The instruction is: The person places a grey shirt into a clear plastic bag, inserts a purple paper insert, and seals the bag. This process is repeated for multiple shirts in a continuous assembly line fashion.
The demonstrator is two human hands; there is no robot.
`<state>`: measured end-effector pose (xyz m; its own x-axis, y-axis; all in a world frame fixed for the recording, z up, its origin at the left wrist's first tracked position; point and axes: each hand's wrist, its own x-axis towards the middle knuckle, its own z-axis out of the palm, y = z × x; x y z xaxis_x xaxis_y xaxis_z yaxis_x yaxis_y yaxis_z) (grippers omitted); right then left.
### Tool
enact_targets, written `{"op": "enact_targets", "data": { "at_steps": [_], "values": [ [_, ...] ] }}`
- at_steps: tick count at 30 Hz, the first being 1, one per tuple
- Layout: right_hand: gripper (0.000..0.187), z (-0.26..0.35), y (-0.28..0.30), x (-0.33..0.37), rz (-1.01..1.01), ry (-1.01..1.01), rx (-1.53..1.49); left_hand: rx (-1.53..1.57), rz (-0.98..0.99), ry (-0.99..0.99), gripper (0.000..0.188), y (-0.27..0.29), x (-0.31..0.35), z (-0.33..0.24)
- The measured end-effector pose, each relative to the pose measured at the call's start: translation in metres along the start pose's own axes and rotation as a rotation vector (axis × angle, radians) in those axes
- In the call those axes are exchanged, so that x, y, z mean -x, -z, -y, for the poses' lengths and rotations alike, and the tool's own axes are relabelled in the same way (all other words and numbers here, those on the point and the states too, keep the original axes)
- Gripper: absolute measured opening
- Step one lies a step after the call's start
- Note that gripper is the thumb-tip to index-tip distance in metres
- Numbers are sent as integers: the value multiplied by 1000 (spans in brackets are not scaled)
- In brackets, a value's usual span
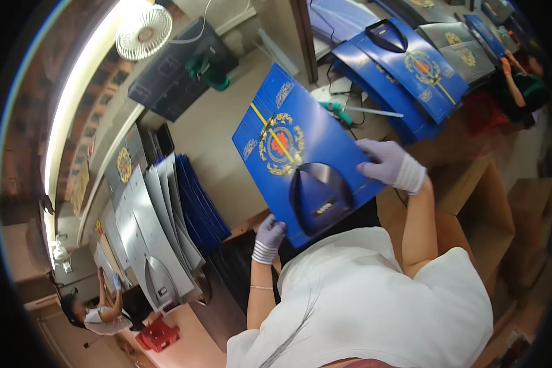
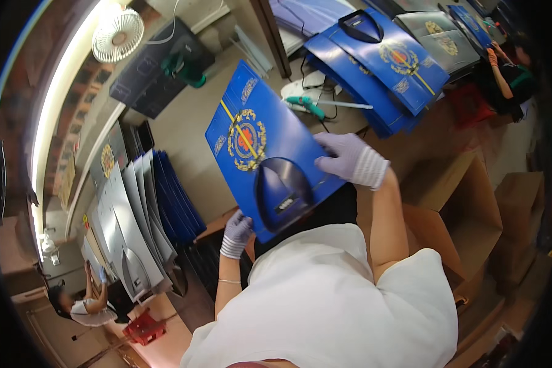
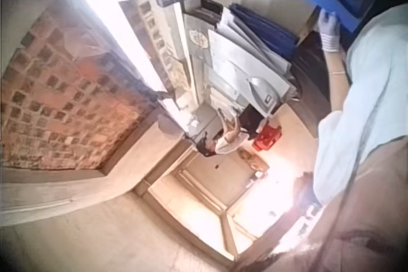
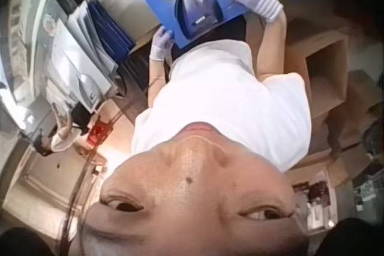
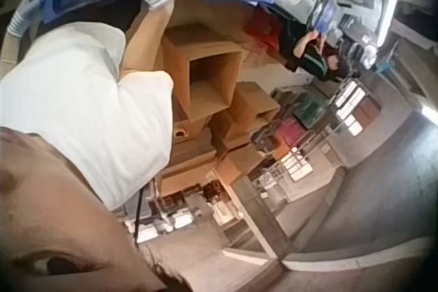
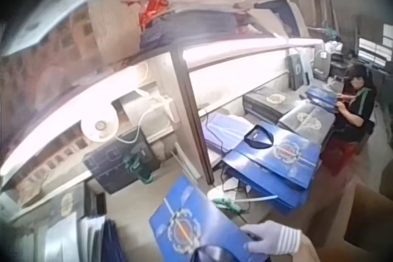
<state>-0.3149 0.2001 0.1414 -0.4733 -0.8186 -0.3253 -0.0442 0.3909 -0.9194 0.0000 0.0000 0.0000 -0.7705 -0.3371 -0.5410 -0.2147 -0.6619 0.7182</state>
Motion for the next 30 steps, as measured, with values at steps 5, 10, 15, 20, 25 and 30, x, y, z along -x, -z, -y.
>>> {"op": "enact_targets", "data": {
  "at_steps": [5, 10, 15, 20, 25, 30],
  "values": [
    [39, -34, 112, 45, -442, 36, 515, -336, 306, 48, 19, -131, -59, -36],
    [45, -137, 236, 53, -738, -72, 385, -452, 544, 57, 18, -253, -121, -32],
    [48, -198, 355, 22, -969, -314, 538, -391, 602, -68, 24, -337, -222, -9],
    [47, -215, 409, -25, -936, -281, 691, -456, 494, -174, 21, -337, -248, -17],
    [24, -231, 391, 0, -1412, -170, 1040, -1070, 95, -650, 21, -205, -234, -38],
    [25, -435, 340, 79, -83, -1053, 1408, -1751, 137, -841, 38, -71, -245, -4]
  ]
}}
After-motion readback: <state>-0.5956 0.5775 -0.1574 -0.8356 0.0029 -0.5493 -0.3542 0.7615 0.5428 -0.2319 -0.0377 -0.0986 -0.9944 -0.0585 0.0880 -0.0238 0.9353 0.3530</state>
